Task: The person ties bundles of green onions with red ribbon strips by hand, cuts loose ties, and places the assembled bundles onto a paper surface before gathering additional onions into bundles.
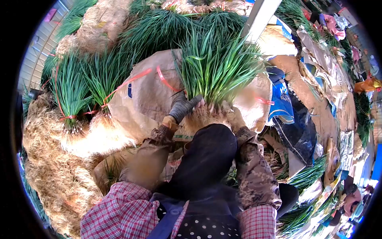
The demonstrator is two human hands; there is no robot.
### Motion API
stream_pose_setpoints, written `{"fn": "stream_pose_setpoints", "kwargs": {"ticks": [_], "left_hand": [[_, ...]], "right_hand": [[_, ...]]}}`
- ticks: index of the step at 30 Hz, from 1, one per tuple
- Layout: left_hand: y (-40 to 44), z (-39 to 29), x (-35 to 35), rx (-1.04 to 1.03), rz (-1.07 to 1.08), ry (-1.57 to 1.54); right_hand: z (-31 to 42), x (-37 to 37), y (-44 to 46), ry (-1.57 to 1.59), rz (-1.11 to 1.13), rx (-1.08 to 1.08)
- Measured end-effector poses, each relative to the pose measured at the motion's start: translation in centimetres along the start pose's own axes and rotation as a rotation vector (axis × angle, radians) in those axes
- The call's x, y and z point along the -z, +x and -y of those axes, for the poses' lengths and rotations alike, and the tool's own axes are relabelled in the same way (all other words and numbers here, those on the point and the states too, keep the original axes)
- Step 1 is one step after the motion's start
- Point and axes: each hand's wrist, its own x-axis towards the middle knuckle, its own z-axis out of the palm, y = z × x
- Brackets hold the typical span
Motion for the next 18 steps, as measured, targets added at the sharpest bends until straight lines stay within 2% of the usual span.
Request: {"fn": "stream_pose_setpoints", "kwargs": {"ticks": [2, 3, 4, 5, 7, 9, 12, 14, 16, 18], "left_hand": [[0.8, 0.4, -1.0, -0.068, -0.085, 0.004], [-0.3, -1.8, -1.3, -0.075, -0.120, 0.021], [0.3, -1.4, -1.6, -0.111, -0.065, -0.059], [1.0, -0.8, -1.7, -0.146, -0.011, -0.138], [1.4, -1.2, -1.9, -0.212, 0.107, -0.252], [1.3, -1.5, -2.6, -0.163, 0.140, -0.221], [1.9, 0.5, -4.2, -0.045, 0.090, -0.112], [3.7, 3.6, -5.2, -0.116, -0.129, 0.240], [3.1, 2.2, -4.7, -0.105, -0.212, 0.445], [1.8, 0.0, -4.1, -0.014, -0.151, 0.487]], "right_hand": [[0.8, -0.2, 0.5, -0.022, 0.119, -0.012], [1.4, -0.9, 0.5, -0.092, 0.166, -0.008], [1.7, -1.6, 0.7, -0.161, 0.214, -0.005], [-0.1, -2.1, 2.5, -0.158, 0.273, 0.271], [1.6, -3.1, 2.1, -0.228, 0.341, 0.264], [1.5, -3.2, 2.7, -0.343, 0.296, 0.178], [0.0, -3.5, 2.3, -0.187, 0.347, 0.329], [0.1, -3.3, 3.4, 0.029, 0.309, 0.041], [-0.9, -1.8, 3.8, -0.725, 0.296, 0.421], [-1.7, -0.9, 5.3, -0.727, 0.313, 0.202]]}}
